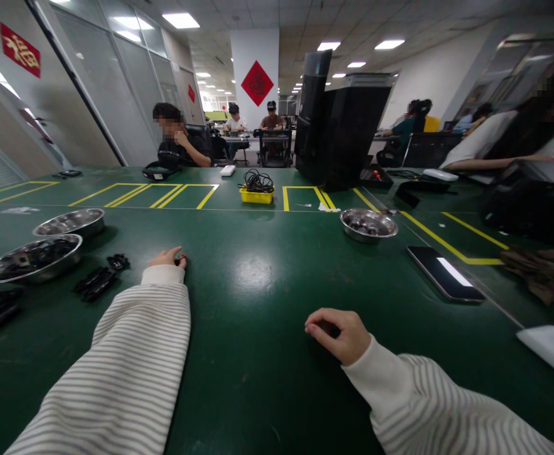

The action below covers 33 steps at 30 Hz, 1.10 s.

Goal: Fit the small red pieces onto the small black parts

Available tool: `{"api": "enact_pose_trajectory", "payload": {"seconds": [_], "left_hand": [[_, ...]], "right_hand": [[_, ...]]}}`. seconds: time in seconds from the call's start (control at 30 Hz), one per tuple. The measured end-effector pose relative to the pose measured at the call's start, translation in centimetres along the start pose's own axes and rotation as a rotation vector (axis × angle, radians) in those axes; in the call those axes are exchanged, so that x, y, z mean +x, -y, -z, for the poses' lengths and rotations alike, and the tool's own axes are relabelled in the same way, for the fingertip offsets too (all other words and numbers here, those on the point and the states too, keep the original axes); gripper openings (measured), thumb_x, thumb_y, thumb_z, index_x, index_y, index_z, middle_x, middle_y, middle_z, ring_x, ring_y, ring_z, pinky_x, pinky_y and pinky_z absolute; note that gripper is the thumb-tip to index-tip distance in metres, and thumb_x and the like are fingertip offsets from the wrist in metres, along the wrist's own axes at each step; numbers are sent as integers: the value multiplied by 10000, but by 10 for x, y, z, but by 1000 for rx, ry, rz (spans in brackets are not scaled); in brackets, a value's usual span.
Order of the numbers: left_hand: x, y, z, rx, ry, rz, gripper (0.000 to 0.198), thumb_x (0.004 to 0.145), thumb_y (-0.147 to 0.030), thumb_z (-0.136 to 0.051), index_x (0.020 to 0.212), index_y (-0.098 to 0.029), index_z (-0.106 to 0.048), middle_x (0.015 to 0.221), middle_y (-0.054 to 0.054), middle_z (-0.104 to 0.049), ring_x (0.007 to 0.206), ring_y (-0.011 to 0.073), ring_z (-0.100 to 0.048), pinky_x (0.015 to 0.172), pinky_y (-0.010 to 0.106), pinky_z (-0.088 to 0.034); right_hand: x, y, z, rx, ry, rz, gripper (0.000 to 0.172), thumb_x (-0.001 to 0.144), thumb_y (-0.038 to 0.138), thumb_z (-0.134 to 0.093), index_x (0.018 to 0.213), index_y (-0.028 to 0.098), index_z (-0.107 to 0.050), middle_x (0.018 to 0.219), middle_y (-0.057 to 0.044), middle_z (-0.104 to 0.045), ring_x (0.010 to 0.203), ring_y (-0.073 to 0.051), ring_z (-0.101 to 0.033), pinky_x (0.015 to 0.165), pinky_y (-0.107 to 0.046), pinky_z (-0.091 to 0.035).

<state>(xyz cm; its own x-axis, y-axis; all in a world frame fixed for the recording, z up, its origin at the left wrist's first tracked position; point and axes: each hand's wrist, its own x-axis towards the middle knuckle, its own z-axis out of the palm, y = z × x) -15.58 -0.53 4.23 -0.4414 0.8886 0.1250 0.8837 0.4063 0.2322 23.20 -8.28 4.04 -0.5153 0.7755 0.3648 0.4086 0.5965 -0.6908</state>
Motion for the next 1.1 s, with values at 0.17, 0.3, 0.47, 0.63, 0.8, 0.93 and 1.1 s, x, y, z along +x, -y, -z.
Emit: {"api": "enact_pose_trajectory", "payload": {"seconds": [0.17, 0.3, 0.47, 0.63, 0.8, 0.93, 1.1], "left_hand": [[8, 13, -2, 68, -97, 110, 421, 762, -313, -424, 1150, -160, -476, 936, 75, -549, 882, 230, -498, 729, 330, -396], [13, 27, -2, 123, -138, 158, 364, 762, -309, -442, 1071, -138, -529, 910, 70, -555, 842, 211, -471, 716, 326, -386], [9, 30, -3, 180, -169, 154, 338, 774, -332, -421, 1022, -157, -569, 988, 99, -525, 843, 264, -453, 682, 370, -378], [4, 20, -5, 202, -217, 53, 399, 756, -357, -450, 1091, -163, -548, 1091, 98, -490, 992, 291, -377, 795, 367, -343], [5, 11, -9, 210, -181, -155, 369, 769, -367, -447, 1081, -211, -568, 1061, 58, -561, 1039, 274, -343, 855, 351, -310], [5, 8, -10, 217, -116, -215, 309, 777, -330, -435, 979, -197, -628, 962, 73, -609, 952, 271, -407, 799, 336, -335], [-8, -15, -17, 163, -113, -367, 261, 774, -334, -463, 900, -192, -642, 878, 50, -627, 887, 224, -445, 819, 291, -335]], "right_hand": [[0, -1, -1, -7, -11, 15, 161, 775, 245, -495, 717, 156, -616, 607, -26, -633, 472, -109, -535, 442, -210, -428], [0, 0, -1, -7, -2, 20, 167, 777, 244, -494, 712, 151, -617, 606, -28, -627, 476, -108, -536, 439, -206, -428], [0, 2, -1, -14, 11, 22, 140, 769, 213, -497, 717, 154, -612, 612, -29, -627, 484, -109, -533, 437, -201, -425], [0, 1, 0, -23, 23, 25, 140, 773, 215, -496, 718, 155, -610, 618, -29, -626, 486, -109, -535, 446, -205, -429], [0, 1, 0, -37, 35, 28, 142, 779, 225, -499, 723, 156, -609, 622, -26, -627, 494, -107, -539, 452, -202, -432], [1, 1, -1, -32, 30, 32, 144, 773, 219, -493, 710, 156, -607, 607, -26, -624, 482, -107, -532, 442, -199, -425], [1, 1, -2, -51, 31, 29, 160, 770, 238, -486, 708, 164, -613, 598, -22, -622, 468, -106, -524, 429, -199, -413]]}}
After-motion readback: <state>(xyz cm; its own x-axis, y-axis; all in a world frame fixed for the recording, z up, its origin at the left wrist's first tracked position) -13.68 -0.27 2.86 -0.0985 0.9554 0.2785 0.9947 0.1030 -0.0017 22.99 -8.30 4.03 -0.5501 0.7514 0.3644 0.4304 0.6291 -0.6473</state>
